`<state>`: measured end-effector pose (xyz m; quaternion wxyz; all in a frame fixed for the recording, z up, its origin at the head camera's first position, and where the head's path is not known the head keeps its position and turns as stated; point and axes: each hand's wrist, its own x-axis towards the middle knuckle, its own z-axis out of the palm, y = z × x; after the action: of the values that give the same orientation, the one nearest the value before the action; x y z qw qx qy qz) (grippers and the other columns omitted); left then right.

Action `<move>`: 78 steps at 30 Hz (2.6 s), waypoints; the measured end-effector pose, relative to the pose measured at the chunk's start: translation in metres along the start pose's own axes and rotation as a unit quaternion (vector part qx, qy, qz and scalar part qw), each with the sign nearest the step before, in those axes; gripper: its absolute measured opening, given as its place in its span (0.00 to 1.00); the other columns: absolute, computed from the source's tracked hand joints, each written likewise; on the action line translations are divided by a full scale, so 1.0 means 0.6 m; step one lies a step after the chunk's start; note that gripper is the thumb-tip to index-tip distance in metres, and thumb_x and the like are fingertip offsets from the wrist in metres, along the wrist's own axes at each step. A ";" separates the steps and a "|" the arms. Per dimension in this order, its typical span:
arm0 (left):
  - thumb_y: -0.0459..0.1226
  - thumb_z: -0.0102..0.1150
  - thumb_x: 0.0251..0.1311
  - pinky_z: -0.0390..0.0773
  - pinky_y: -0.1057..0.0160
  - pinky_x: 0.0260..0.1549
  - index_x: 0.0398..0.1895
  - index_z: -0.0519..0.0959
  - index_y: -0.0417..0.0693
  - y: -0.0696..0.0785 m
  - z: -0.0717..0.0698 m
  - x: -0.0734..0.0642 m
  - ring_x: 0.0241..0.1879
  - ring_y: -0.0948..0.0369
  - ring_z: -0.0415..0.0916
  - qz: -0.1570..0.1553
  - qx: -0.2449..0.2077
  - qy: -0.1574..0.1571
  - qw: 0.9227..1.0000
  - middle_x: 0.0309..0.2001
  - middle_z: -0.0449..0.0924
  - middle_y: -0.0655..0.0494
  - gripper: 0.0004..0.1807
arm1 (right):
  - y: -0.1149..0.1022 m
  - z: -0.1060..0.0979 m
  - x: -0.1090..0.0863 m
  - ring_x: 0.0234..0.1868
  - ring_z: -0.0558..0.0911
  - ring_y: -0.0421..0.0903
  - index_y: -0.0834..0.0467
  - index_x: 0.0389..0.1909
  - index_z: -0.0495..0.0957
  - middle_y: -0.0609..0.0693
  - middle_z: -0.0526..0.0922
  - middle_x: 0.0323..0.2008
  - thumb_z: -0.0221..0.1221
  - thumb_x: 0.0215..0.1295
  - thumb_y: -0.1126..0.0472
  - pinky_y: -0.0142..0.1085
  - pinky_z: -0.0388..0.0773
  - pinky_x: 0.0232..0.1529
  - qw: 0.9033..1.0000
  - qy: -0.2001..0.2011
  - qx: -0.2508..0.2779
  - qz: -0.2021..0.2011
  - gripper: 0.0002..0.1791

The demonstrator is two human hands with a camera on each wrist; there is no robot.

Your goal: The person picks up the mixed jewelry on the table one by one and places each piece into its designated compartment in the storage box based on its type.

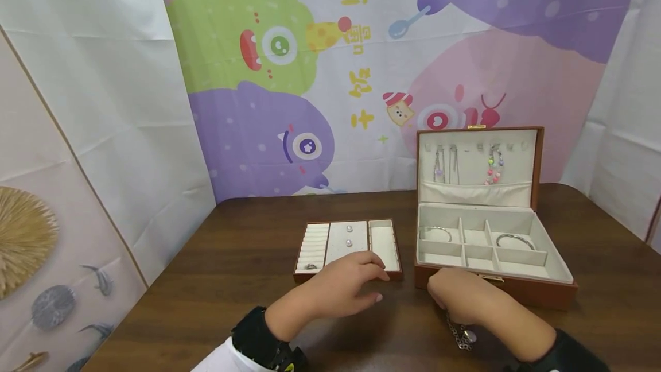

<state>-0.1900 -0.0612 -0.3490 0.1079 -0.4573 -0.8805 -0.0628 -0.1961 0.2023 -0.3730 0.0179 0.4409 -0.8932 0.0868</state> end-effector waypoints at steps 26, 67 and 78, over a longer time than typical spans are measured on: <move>0.33 0.63 0.63 0.77 0.75 0.41 0.45 0.82 0.40 0.001 0.004 0.003 0.39 0.75 0.77 -0.057 -0.387 0.035 0.920 0.40 0.84 0.56 0.10 | -0.026 -0.051 0.018 0.21 0.64 0.27 0.43 0.24 0.71 0.31 0.67 0.19 0.65 0.41 0.72 0.23 0.64 0.19 0.979 0.159 0.096 -0.088 0.20; 0.30 0.53 0.69 0.59 0.69 0.15 0.40 0.76 0.27 0.014 -0.096 -0.018 0.15 0.66 0.57 -0.095 -0.586 0.235 0.770 0.17 0.62 0.60 0.09 | -0.081 -0.060 0.068 0.35 0.81 0.53 0.66 0.48 0.74 0.59 0.79 0.39 0.54 0.69 0.72 0.44 0.81 0.39 0.843 0.091 0.525 -0.078 0.09; 0.31 0.54 0.68 0.62 0.70 0.17 0.40 0.76 0.26 0.022 -0.111 -0.029 0.16 0.65 0.60 -0.081 -0.583 0.265 0.764 0.18 0.65 0.60 0.10 | -0.094 -0.024 0.082 0.44 0.81 0.44 0.57 0.47 0.79 0.52 0.82 0.44 0.61 0.67 0.65 0.37 0.81 0.44 0.902 0.058 0.415 -0.107 0.10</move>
<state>-0.1609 -0.0814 -0.2885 0.0442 -0.3238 -0.6445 -0.6912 -0.1820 0.1327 -0.3453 -0.1056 0.4952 -0.7213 0.4725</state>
